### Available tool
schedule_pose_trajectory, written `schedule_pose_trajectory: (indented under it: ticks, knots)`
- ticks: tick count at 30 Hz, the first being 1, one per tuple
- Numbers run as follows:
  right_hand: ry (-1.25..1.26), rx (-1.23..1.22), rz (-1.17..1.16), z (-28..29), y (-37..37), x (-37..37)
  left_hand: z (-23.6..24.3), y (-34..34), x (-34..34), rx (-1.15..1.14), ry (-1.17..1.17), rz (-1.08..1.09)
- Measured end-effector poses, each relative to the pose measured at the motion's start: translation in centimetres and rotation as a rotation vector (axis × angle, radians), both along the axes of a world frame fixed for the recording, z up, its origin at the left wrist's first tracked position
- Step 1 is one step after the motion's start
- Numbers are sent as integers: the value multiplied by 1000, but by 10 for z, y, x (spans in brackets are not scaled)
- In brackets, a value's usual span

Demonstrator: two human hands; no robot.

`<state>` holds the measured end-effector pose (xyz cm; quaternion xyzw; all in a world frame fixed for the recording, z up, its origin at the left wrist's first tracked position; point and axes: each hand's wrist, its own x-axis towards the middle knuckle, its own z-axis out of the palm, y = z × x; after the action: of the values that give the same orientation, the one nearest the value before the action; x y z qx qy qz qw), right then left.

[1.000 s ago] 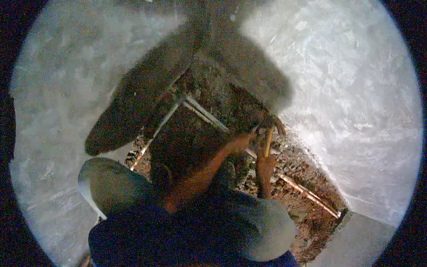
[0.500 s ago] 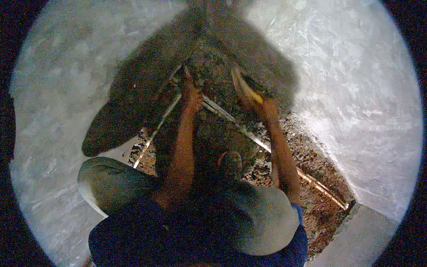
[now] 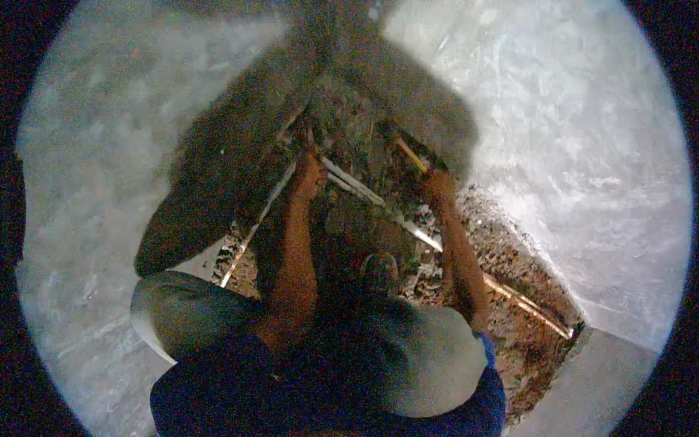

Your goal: Hammering pipes and concrete to install plumbing or reinforcement in a floor trench.

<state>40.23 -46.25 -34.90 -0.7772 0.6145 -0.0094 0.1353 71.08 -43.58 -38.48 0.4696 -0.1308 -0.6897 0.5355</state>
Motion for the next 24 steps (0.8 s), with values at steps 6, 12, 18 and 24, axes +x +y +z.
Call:
schedule_pose_trajectory:
  ticks: [6,12,18,24]
  knots:
    - [-29,-101,-6,3,35,28,22,7,2,89,79,50]
    - [-148,-317,235,23,14,37,20,-15,-24,192,13,-31]
    - [268,223,-80,20,26,-22,-48,4,3,25,-380,-315]
    - [100,279,-368,47,121,-78,-103,8,-72,164,-155,-575]
